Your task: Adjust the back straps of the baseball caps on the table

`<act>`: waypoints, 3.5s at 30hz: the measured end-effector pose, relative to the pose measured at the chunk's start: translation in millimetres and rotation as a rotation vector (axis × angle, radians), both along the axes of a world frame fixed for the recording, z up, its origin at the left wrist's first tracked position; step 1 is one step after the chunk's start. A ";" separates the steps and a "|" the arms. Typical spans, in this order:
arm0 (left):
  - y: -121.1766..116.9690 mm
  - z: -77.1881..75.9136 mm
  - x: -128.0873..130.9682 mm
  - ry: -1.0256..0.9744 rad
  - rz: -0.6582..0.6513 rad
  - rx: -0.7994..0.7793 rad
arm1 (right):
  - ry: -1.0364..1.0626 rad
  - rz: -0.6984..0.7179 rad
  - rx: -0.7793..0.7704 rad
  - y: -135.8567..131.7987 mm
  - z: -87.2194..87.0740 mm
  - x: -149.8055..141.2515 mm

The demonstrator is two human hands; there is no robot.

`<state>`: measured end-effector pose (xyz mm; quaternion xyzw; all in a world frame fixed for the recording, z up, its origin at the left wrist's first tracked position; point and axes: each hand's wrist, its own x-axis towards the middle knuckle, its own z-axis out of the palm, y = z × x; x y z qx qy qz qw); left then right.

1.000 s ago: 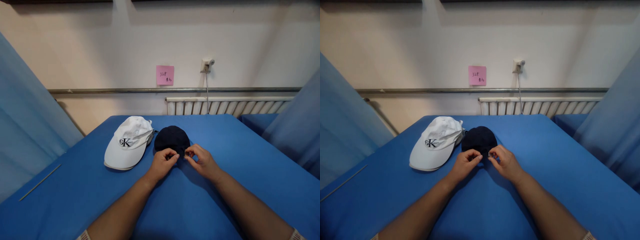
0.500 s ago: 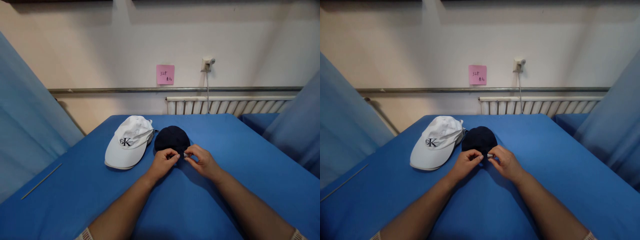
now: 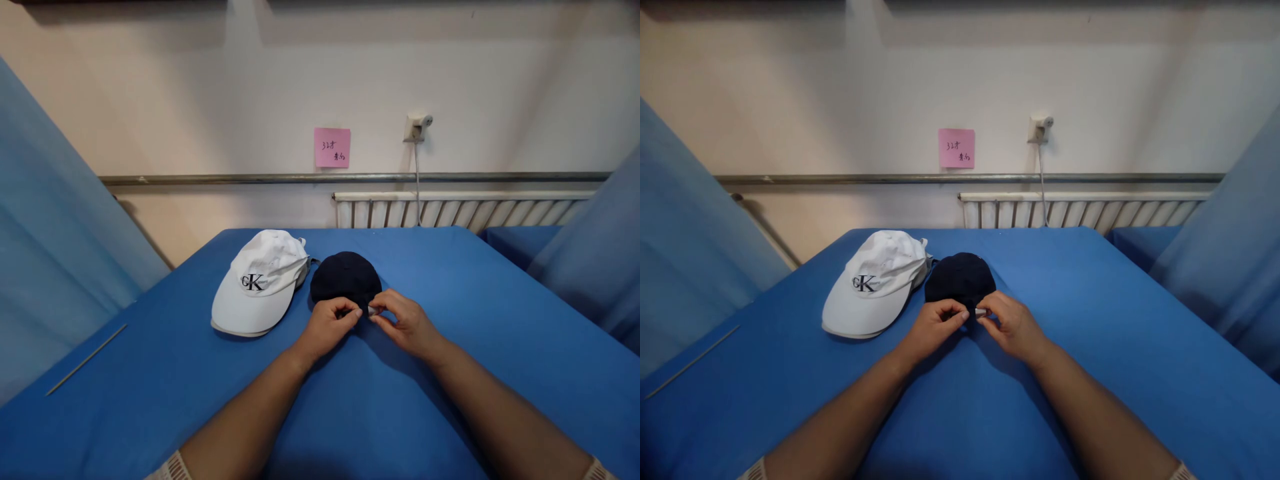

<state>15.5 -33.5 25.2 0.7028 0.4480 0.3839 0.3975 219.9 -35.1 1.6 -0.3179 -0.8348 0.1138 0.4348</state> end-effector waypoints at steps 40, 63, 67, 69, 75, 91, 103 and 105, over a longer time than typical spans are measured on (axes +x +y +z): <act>-7.7 -2.7 4.2 -0.126 0.022 -0.071 | 0.059 -0.080 -0.073 0.5 -5.9 1.7; -15.3 3.2 2.4 0.394 0.019 0.318 | 0.029 -0.014 -0.236 0.5 -6.8 -5.0; -16.8 7.4 1.1 0.479 0.031 0.364 | 0.027 0.005 -0.295 1.2 -8.8 -7.4; -18.4 13.1 -0.1 0.516 0.025 0.447 | 0.030 0.022 -0.320 1.3 -9.4 -8.7; -18.7 19.5 1.9 0.581 -0.102 0.514 | 0.101 0.009 -0.419 2.8 -11.4 -12.8; 5.7 -7.5 -3.8 0.530 0.014 0.274 | 0.594 -0.070 -0.951 27.6 -25.7 -10.7; 4.3 -2.4 -3.3 0.523 -0.049 0.287 | 0.506 -0.064 -0.952 24.8 -27.3 -13.5; 4.6 -1.5 -3.6 0.531 -0.041 0.283 | 0.512 -0.089 -0.953 26.7 -26.2 -10.2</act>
